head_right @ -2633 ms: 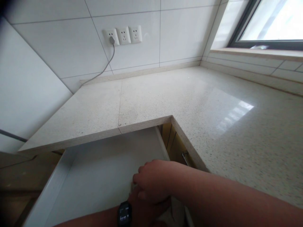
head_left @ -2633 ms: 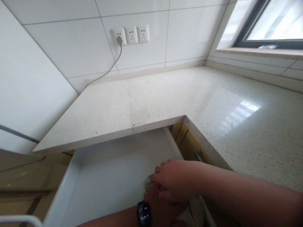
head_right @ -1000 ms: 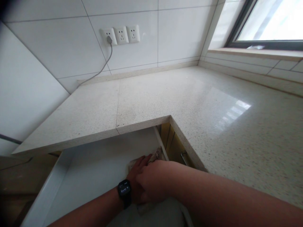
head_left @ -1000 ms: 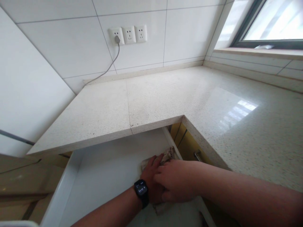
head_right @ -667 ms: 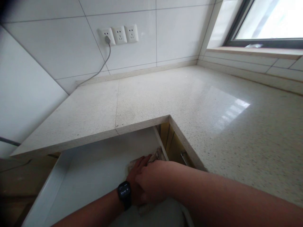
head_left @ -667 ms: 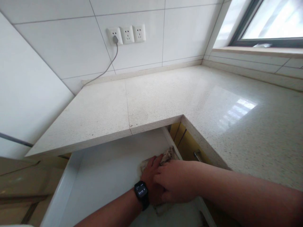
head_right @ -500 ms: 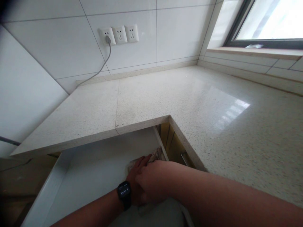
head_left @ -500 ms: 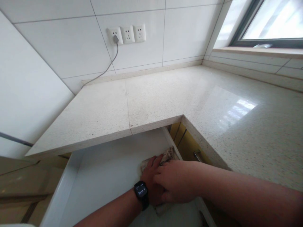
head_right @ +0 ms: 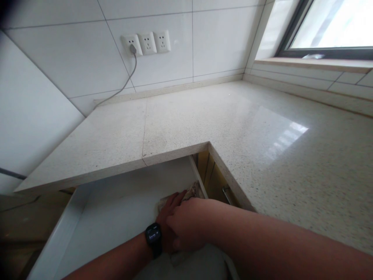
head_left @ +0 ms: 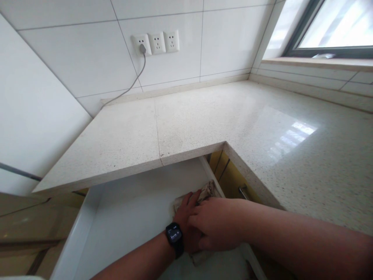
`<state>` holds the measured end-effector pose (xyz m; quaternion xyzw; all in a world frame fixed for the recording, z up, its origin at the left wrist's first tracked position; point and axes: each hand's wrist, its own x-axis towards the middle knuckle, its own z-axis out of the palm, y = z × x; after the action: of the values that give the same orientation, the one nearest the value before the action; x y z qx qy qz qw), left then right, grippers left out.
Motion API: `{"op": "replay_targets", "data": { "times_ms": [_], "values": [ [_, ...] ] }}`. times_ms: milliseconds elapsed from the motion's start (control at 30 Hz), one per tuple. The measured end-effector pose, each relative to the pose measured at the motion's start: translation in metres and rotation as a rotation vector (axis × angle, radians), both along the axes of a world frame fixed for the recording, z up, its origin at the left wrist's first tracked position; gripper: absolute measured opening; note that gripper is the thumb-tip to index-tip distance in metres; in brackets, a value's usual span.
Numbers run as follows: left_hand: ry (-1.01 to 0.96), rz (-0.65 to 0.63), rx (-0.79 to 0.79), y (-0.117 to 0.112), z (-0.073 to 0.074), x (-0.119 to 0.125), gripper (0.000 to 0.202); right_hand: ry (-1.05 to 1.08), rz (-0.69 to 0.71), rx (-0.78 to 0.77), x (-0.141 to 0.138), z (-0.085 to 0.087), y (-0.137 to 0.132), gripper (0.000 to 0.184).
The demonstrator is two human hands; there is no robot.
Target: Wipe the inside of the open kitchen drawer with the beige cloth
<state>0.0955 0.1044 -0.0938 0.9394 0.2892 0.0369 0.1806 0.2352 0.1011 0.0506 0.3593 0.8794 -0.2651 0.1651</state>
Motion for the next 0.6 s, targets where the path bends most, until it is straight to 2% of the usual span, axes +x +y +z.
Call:
{"op": "replay_targets", "data": {
  "times_ms": [100,200,300,367,467,600],
  "values": [
    [-0.014,0.011,0.007,-0.001,0.002,0.0,0.093,-0.052,0.046,-0.005,0.0,0.001,0.0,0.041],
    [-0.032,0.007,0.025,-0.001,0.002,0.0,0.089,-0.025,0.026,-0.016,0.0,0.0,0.001,0.042],
    [-0.038,-0.039,0.067,0.007,0.0,-0.001,0.087,-0.011,0.057,0.002,0.001,-0.002,0.001,0.044],
    [-0.004,-0.05,0.101,0.019,-0.002,-0.001,0.078,0.013,0.098,0.042,0.001,-0.001,0.002,0.044],
    [0.067,0.035,0.144,0.045,-0.003,0.0,0.06,0.025,0.14,0.074,0.001,0.002,0.002,0.043],
    [0.043,0.159,0.206,0.08,0.001,0.006,0.061,0.023,0.163,0.078,0.0,0.003,0.001,0.044]
  ]
}}
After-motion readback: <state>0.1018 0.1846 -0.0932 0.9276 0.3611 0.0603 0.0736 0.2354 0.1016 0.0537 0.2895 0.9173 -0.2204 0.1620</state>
